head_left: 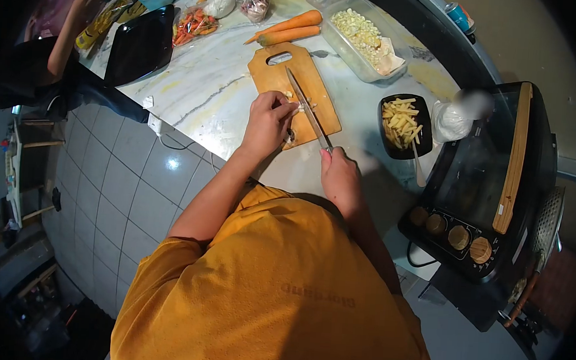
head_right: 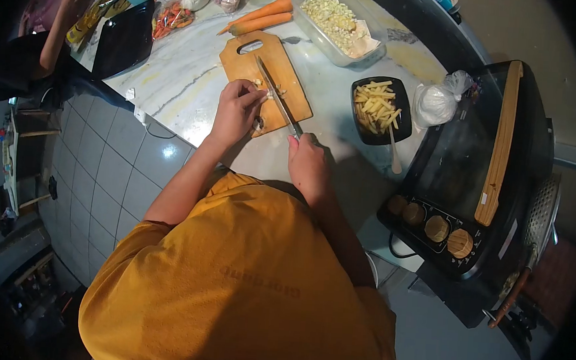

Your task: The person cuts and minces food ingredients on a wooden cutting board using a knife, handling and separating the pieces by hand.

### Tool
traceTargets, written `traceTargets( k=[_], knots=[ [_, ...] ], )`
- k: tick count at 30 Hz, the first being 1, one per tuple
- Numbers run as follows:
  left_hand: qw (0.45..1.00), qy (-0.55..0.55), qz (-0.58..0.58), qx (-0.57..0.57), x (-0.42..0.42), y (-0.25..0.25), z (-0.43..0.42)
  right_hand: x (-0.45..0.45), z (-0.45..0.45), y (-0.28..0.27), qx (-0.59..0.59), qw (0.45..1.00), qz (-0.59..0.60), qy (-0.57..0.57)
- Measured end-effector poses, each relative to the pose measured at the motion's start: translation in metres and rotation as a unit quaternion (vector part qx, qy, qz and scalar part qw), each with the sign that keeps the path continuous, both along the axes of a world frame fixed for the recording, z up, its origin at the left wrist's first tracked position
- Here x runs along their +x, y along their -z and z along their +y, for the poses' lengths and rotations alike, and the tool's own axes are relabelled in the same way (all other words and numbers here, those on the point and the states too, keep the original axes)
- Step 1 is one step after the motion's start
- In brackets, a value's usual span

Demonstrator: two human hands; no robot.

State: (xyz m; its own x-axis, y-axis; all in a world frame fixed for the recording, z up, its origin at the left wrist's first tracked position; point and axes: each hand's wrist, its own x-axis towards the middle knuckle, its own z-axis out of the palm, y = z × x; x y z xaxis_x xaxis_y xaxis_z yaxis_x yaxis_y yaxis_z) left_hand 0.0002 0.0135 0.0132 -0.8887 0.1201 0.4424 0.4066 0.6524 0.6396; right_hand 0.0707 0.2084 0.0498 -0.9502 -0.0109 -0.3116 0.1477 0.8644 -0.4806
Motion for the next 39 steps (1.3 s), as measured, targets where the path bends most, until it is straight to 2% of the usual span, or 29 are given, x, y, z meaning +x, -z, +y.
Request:
traceTargets(
  k=[6,15,32,39],
  knots=[
    [1.000,0.003,0.024,0.011,-0.002,0.004,-0.001,0.015,0.005,-0.004,0.010,0.999,0.024,0.029],
    [0.999,0.007,-0.025,0.033,-0.005,0.004,0.003,0.019,-0.001,-0.016,-0.042,0.996,0.045,0.068],
    [0.999,0.019,-0.018,0.020,-0.007,0.002,-0.002,0.020,-0.008,-0.002,-0.018,0.998,0.062,0.026],
    [0.999,0.030,-0.011,0.018,-0.008,0.002,-0.004,0.017,-0.017,-0.004,0.008,0.999,0.025,0.037]
  ],
)
